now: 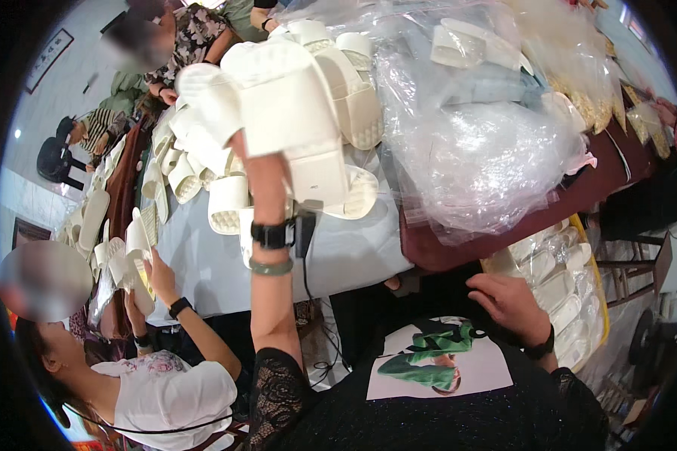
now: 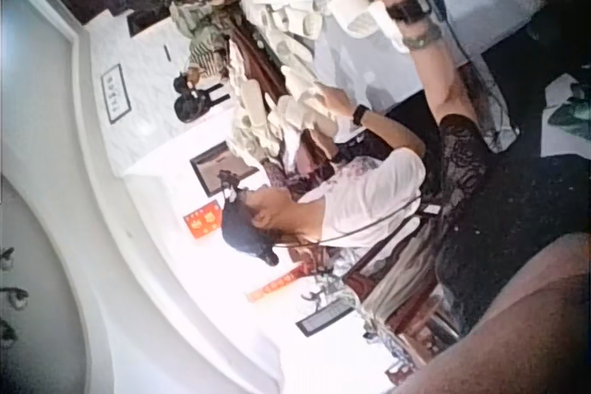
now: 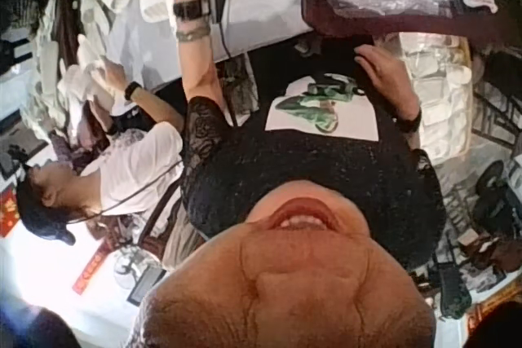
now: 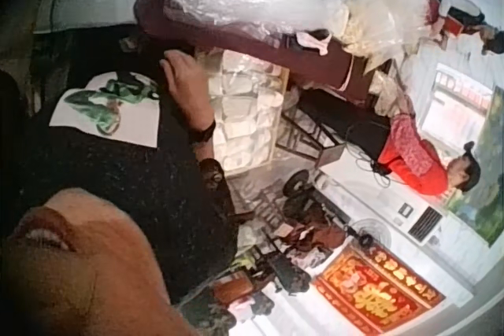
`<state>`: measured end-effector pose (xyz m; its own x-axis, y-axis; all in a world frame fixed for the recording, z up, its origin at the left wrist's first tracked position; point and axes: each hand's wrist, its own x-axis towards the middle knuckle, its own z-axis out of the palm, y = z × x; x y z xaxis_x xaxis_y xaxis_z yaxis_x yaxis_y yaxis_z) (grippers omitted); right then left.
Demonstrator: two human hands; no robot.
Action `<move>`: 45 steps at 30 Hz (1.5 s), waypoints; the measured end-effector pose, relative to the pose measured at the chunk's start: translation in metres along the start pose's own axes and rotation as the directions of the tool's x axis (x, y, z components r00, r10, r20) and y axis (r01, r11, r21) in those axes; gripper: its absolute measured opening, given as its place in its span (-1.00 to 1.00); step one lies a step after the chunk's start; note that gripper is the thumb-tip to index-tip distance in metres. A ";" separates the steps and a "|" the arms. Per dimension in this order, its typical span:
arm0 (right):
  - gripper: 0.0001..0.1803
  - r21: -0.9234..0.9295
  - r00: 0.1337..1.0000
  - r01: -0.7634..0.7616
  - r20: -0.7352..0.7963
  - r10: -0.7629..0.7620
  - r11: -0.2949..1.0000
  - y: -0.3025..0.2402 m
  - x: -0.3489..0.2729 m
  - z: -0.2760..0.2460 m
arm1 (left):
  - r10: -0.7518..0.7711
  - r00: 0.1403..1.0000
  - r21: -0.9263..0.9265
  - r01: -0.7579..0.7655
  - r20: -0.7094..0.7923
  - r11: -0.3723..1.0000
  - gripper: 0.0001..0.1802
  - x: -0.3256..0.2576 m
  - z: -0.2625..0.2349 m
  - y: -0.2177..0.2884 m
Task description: Packing white slippers into clear plastic bags and placing them in a yellow crate.
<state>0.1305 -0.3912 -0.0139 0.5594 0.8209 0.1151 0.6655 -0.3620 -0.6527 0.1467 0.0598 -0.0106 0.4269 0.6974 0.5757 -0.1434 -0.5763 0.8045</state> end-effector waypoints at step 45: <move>-0.17 -0.093 0.814 0.322 0.536 -0.225 0.942 0.119 0.154 -0.152 | 0.526 0.845 -0.174 -0.507 0.093 0.844 -0.60 -0.139 -0.083 0.154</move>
<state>0.3709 -0.3749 0.0396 0.0403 0.9861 -0.1609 0.8533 -0.1178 -0.5080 -0.0087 -0.0904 0.0451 0.3684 0.2465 0.8964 -0.4927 -0.7659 0.4131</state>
